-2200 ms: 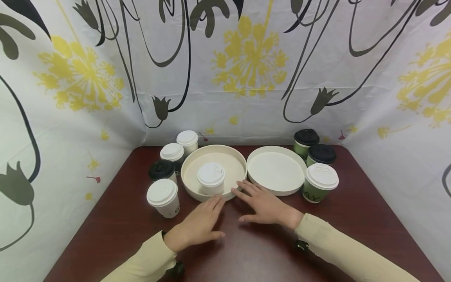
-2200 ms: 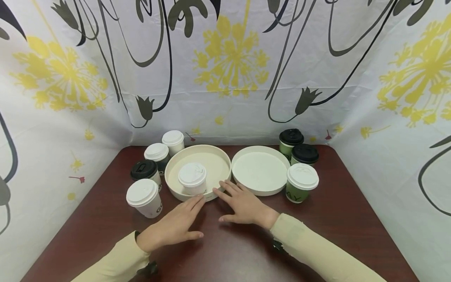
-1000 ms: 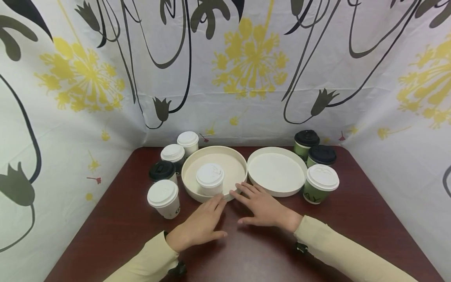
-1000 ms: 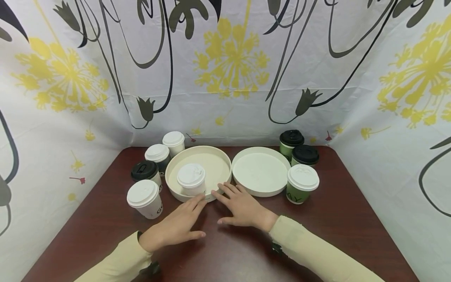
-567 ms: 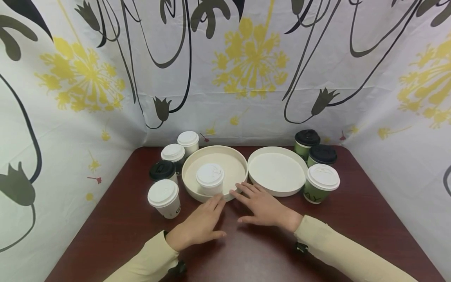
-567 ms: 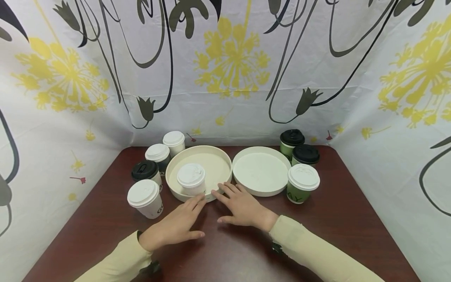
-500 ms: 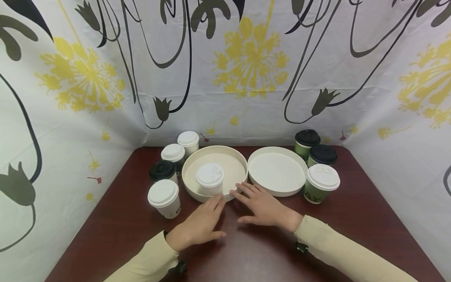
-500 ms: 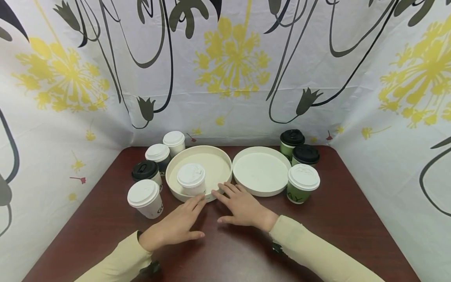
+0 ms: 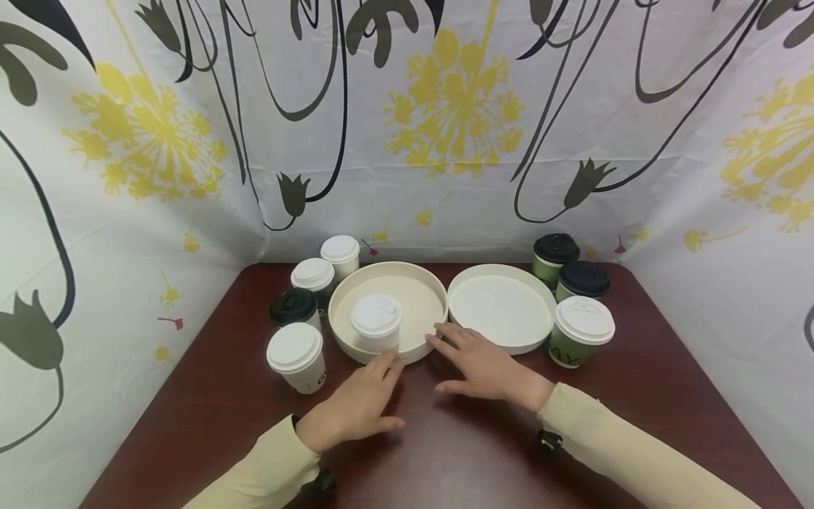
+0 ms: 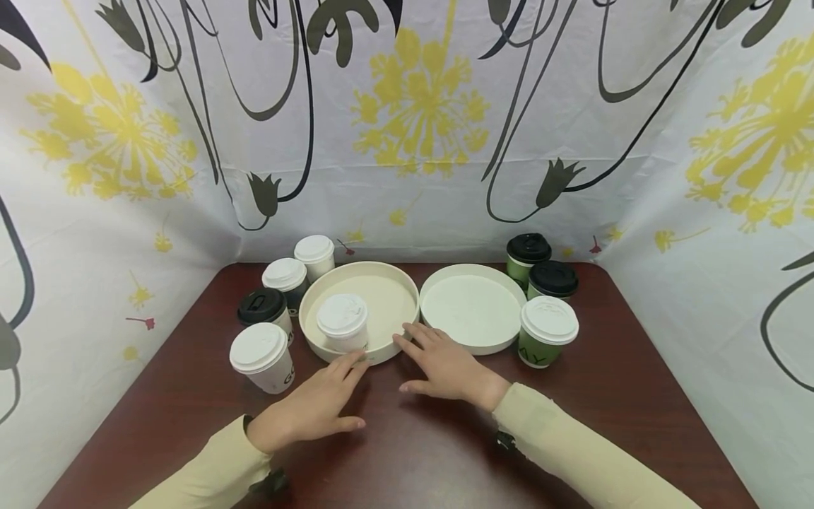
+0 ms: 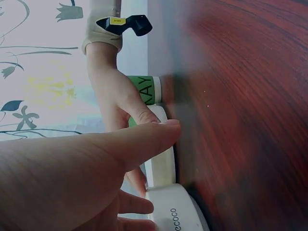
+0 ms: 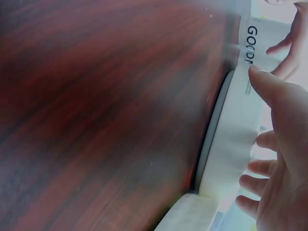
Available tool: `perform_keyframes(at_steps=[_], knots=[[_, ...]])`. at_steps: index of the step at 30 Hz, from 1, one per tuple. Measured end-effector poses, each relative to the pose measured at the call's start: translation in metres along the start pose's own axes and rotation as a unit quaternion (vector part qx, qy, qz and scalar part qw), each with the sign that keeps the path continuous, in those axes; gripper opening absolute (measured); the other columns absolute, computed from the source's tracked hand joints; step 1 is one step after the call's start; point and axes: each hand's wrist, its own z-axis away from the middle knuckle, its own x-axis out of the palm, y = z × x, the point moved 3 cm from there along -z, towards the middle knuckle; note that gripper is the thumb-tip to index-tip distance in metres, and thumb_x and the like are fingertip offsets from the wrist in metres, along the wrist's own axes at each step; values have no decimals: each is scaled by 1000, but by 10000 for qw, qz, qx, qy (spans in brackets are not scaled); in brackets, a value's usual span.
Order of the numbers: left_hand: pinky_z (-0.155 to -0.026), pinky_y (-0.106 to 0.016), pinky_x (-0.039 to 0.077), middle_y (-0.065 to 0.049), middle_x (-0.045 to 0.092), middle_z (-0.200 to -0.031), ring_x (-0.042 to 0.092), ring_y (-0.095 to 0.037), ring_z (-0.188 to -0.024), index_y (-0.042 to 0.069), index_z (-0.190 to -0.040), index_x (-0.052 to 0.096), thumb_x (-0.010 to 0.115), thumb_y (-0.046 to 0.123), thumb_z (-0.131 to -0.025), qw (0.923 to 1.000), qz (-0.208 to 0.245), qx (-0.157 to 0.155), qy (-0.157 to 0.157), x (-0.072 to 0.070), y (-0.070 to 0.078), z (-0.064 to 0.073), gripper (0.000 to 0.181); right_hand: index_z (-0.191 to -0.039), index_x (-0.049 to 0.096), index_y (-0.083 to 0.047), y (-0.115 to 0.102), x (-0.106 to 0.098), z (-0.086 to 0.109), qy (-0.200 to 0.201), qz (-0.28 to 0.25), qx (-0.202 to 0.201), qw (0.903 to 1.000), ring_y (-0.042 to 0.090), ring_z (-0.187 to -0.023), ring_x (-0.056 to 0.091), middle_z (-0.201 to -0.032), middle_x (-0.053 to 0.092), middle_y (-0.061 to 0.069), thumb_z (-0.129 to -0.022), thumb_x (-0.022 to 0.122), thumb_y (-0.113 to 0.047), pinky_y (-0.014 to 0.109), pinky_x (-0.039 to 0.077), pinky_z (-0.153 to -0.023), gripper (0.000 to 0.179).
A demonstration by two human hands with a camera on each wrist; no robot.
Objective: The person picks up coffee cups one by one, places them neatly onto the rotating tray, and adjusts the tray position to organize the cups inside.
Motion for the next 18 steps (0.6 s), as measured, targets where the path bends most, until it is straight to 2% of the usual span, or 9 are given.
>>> perform_keyframes(at_steps=[10,18], knots=[[-107,-46,47,-21,34,-153,37,-34,-143,-2,-147,39,76,46,-83,9999,-82,-41,67,-2,-3,2,88,-155,35,-22,14,-4,2,-39,-148,84,9998,33,-147,36,-161,32,15,-88,64,-59,53,36,-116,82],[-111,-47,45,-21,34,-154,37,-34,-144,0,-149,37,74,48,-85,9998,-19,-170,-112,-3,-2,2,88,-154,36,-21,13,-3,1,38,-88,-24,10000,35,-144,40,-159,35,16,-85,69,-58,52,39,-115,86]])
